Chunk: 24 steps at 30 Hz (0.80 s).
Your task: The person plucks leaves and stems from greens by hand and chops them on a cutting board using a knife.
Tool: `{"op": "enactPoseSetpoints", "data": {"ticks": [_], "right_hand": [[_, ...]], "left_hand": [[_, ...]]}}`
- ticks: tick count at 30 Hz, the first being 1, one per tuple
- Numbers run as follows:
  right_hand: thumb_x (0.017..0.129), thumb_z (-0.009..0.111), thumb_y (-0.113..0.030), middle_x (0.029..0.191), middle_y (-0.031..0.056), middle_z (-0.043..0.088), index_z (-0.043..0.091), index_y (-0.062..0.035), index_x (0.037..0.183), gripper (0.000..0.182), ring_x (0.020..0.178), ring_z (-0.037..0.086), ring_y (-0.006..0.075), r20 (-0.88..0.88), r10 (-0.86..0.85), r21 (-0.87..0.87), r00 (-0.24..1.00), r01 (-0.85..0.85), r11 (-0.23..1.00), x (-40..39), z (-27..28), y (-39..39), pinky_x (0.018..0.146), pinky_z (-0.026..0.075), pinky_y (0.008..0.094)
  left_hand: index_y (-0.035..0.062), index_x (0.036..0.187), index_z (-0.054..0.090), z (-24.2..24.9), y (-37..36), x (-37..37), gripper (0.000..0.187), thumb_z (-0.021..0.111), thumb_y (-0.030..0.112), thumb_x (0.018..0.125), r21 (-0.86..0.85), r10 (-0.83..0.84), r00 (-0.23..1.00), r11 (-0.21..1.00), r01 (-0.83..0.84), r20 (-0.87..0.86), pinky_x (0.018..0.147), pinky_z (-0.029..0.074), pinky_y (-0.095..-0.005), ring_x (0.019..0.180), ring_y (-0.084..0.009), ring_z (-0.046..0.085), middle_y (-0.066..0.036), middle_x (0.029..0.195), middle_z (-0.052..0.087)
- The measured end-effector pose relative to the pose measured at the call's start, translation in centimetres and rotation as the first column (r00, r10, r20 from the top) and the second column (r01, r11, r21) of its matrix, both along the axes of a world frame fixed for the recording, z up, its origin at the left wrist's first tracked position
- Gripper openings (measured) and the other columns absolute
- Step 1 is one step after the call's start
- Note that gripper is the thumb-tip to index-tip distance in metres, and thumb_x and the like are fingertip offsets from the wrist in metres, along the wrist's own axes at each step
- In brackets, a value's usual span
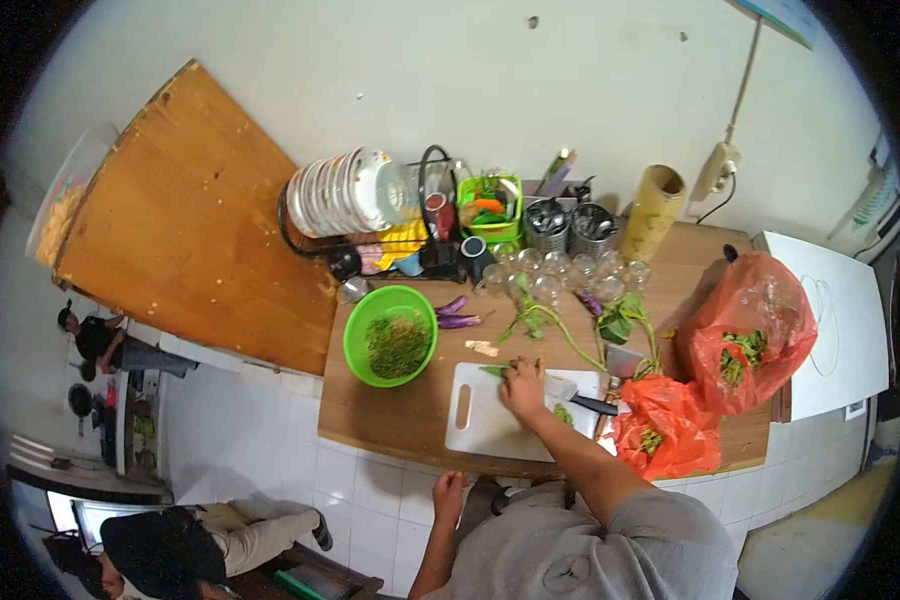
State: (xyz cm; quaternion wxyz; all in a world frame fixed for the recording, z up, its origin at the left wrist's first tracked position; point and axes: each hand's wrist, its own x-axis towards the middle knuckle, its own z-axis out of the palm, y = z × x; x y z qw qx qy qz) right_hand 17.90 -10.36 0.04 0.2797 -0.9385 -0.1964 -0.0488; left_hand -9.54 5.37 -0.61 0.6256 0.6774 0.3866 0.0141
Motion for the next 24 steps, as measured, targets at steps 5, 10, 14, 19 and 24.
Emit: {"op": "enactPoseSetpoints", "data": {"ticks": [5,10,14,19,24], "right_hand": [[0.077,0.067,-0.014,0.115,0.0121,0.061,0.07,-0.006,0.096,0.021,0.125,0.05,0.0317,0.041,-0.046,0.013,0.998,0.045,0.999,-1.0,-1.5,0.6,0.116,0.022,0.0636],[0.08,0.068,-0.013,0.102,0.011,0.063,0.068,-0.009,0.085,0.007,0.11,0.057,0.0299,0.005,-0.048,-0.02,0.999,0.048,0.999,-2.7,-1.4,-0.5,0.112,0.027,0.0615],[0.079,0.068,-0.018,0.092,0.0164,0.064,0.069,-0.0046,0.089,0.017,0.097,0.062,0.0333,-0.135,-0.085,0.117,0.987,0.101,0.988,-5.1,1.0,0.3,0.105,0.04,0.0531],[0.088,0.071,-0.018,0.101,0.0105,0.072,0.072,-0.0016,0.111,0.028,0.091,0.067,0.0186,-0.619,-0.1,0.434,0.779,0.445,0.783,-10.6,-1.9,2.8,0.081,0.054,0.0323],[0.095,0.066,-0.014,0.107,0.005,0.07,0.066,-0.0007,0.123,0.031,0.093,0.064,0.0126,-0.744,-0.006,0.552,0.668,0.619,0.559,-13.9,-1.2,3.8,0.083,0.053,0.0289]], "left_hand": [[0.0011,0.104,0.065,1.9,1.4,0.5,0.021,0.06,0.021,0.101,-0.045,-0.069,0.998,0.997,0.069,0.006,0.074,0.054,-0.0293,0.08,-0.0156,0.068,-0.006,0.091,0.07],[-0.0001,0.103,0.066,1.3,4.6,1.8,0.021,0.06,0.02,0.101,-0.065,-0.232,0.973,0.97,0.233,0.018,0.076,0.055,-0.0312,0.081,-0.0156,0.067,-0.006,0.09,0.069],[-0.0013,0.105,0.065,-1.5,9.0,5.8,0.02,0.059,0.018,0.1,-0.115,-0.367,0.921,0.917,0.381,0.127,0.075,0.056,-0.0319,0.082,-0.0151,0.066,-0.007,0.092,0.068],[-0.0019,0.106,0.063,-1.5,11.1,11.2,0.016,0.059,0.01,0.096,-0.215,-0.525,0.842,0.814,0.539,0.123,0.076,0.054,-0.0305,0.078,-0.0151,0.064,-0.009,0.092,0.068],[-0.0022,0.101,0.063,-2.7,10.8,15.0,0.016,0.058,0.012,0.096,-0.121,-0.665,0.731,0.721,0.682,0.157,0.073,0.052,-0.03,0.076,-0.015,0.064,-0.006,0.087,0.067]]}}
